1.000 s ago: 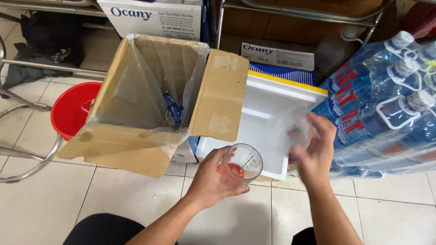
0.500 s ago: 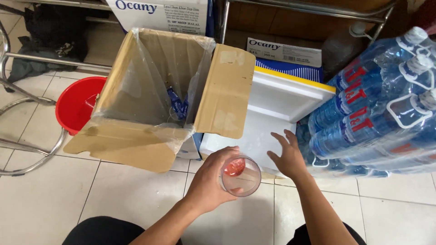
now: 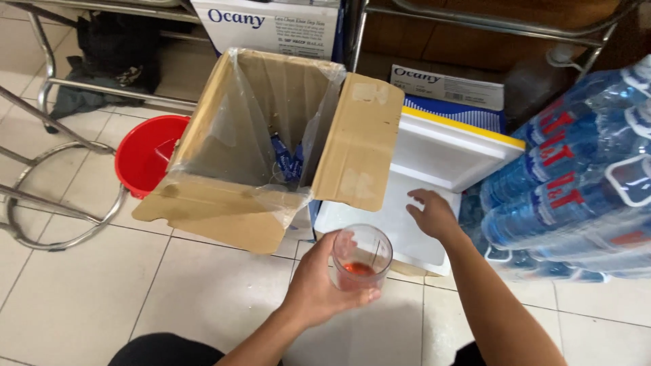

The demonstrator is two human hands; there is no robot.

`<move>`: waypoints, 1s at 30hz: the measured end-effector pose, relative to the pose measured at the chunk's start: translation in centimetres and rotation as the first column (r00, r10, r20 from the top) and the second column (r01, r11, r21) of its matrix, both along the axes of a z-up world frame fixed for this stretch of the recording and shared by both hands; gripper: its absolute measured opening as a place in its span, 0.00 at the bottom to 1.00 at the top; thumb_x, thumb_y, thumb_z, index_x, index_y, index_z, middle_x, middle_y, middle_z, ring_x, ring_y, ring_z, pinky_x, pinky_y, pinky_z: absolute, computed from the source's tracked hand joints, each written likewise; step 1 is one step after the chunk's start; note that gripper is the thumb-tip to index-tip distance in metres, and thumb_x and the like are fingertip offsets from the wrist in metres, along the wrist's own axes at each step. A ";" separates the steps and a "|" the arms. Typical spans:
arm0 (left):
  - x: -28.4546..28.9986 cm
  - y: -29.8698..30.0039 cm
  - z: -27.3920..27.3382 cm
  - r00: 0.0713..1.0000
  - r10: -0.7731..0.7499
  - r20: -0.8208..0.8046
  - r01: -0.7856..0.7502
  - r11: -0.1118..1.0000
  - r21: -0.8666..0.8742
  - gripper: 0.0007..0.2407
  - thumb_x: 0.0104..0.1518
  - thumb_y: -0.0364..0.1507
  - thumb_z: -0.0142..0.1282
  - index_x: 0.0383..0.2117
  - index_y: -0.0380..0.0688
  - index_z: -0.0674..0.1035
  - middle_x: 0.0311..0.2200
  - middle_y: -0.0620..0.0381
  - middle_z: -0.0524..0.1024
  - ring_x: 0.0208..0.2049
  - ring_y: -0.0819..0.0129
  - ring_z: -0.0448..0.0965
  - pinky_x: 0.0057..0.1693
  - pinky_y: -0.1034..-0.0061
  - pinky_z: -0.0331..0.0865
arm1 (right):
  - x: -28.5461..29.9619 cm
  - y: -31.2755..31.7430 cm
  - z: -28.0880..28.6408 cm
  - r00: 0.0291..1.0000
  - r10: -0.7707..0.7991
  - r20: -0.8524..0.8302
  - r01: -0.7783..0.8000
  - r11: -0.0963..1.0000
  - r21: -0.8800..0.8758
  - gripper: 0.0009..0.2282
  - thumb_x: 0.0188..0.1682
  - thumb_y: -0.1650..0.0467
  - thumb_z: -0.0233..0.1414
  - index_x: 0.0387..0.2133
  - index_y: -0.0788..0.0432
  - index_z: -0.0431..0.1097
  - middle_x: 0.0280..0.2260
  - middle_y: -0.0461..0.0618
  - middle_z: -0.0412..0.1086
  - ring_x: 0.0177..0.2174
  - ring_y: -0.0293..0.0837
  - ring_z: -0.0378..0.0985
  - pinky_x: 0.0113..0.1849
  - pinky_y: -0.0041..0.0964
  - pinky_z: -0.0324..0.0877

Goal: The person retrieves ice from a cooler and adds it to a glass containing a pink liquid. They then pour a clear liquid from a Torani bottle into the glass. Finally, they slice a lime on a cutting board, squeeze the juice into the glass, and shake the mixture.

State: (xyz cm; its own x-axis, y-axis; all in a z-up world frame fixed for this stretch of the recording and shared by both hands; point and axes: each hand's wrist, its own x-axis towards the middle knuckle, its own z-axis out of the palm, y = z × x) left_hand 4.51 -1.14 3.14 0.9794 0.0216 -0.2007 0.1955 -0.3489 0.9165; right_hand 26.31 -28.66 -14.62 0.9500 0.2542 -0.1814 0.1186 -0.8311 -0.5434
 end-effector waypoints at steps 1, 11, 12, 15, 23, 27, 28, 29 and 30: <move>-0.3 0.1 -0.3 1.000 0.003 -0.001 -0.003 1.000 0.005 0.39 0.29 0.48 0.72 0.55 0.54 0.74 0.51 0.65 0.82 0.52 0.71 0.82 0.55 0.76 0.72 | 0.7 0.1 -1.5 1.000 0.003 -0.001 -0.003 1.000 0.005 0.17 0.50 0.64 0.56 0.52 0.53 0.73 0.52 0.51 0.74 0.51 0.47 0.78 0.49 0.45 0.71; -3.5 2.2 -3.0 0.967 0.167 -0.191 -0.149 0.983 0.108 0.40 0.25 0.42 0.80 0.54 0.61 0.74 0.53 0.71 0.81 0.55 0.75 0.80 0.59 0.78 0.70 | 2.2 1.4 -12.8 0.902 -0.167 -0.398 -0.065 0.859 -0.508 0.22 0.52 0.64 0.41 0.62 0.34 0.60 0.65 0.47 0.50 0.56 0.58 0.69 0.55 0.51 0.68; -3.7 2.2 -3.0 0.973 0.161 -0.164 -0.141 0.982 0.123 0.39 0.25 0.42 0.80 0.53 0.60 0.75 0.54 0.71 0.80 0.56 0.73 0.78 0.58 0.77 0.70 | 1.9 1.9 -11.8 0.894 -0.173 -0.413 -0.074 0.853 -0.517 0.18 0.52 0.58 0.44 0.55 0.35 0.69 0.58 0.40 0.67 0.57 0.56 0.63 0.54 0.51 0.68; -4.7 2.4 -5.4 0.986 0.151 -0.064 -0.137 0.972 0.189 0.43 0.23 0.42 0.84 0.54 0.56 0.74 0.55 0.66 0.79 0.56 0.69 0.78 0.59 0.74 0.69 | 1.7 3.6 -9.6 0.859 -0.164 -0.486 -0.147 0.829 -0.539 0.20 0.50 0.57 0.48 0.57 0.40 0.67 0.55 0.40 0.71 0.54 0.47 0.72 0.51 0.44 0.65; -4.5 2.4 -3.5 0.963 0.199 -0.182 -0.180 0.977 0.115 0.40 0.24 0.40 0.81 0.54 0.63 0.76 0.54 0.74 0.80 0.56 0.76 0.80 0.59 0.79 0.71 | 0.8 7.1 -5.9 0.904 -0.067 -0.423 -0.278 0.659 -0.699 0.16 0.47 0.50 0.55 0.35 0.46 0.74 0.38 0.41 0.74 0.44 0.45 0.74 0.53 0.44 0.50; -4.6 2.5 -4.8 0.954 0.235 -0.186 -0.218 0.970 0.108 0.43 0.23 0.40 0.84 0.55 0.60 0.75 0.55 0.71 0.80 0.56 0.74 0.79 0.59 0.78 0.71 | 0.7 6.9 -9.5 0.921 0.067 -0.383 -0.347 0.583 -0.735 0.08 0.49 0.60 0.45 0.27 0.46 0.70 0.29 0.42 0.72 0.33 0.42 0.72 0.53 0.40 0.49; -4.7 2.5 -5.0 0.954 0.233 -0.189 -0.215 0.970 0.112 0.43 0.23 0.40 0.84 0.55 0.60 0.75 0.55 0.71 0.80 0.56 0.74 0.79 0.59 0.78 0.71 | 0.3 6.7 -10.0 0.920 0.066 -0.386 -0.349 0.586 -0.732 0.08 0.49 0.60 0.45 0.27 0.46 0.70 0.29 0.42 0.72 0.33 0.42 0.72 0.53 0.40 0.49; -4.6 2.4 -5.3 0.955 0.244 -0.168 -0.230 0.968 0.101 0.42 0.22 0.39 0.83 0.54 0.60 0.76 0.54 0.72 0.80 0.56 0.76 0.80 0.59 0.79 0.71 | 0.5 6.5 -10.4 0.922 0.085 -0.376 -0.353 0.581 -0.733 0.10 0.50 0.60 0.44 0.26 0.46 0.70 0.29 0.42 0.71 0.33 0.42 0.71 0.51 0.40 0.50; -4.4 2.4 -5.5 0.956 0.255 -0.147 -0.244 0.966 0.090 0.41 0.21 0.39 0.83 0.54 0.59 0.77 0.53 0.73 0.80 0.55 0.77 0.81 0.59 0.80 0.71 | 0.7 6.3 -10.7 0.924 0.105 -0.367 -0.357 0.577 -0.735 0.12 0.52 0.59 0.42 0.26 0.46 0.70 0.28 0.42 0.71 0.32 0.43 0.70 0.48 0.40 0.50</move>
State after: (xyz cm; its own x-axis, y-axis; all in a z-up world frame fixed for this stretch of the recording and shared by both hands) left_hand 0.09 1.21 -2.38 0.8976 0.2803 -0.3402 0.4233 -0.3328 0.8427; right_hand 27.01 -22.36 -25.33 0.7630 0.0997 -0.6387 0.3335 -0.9071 0.2569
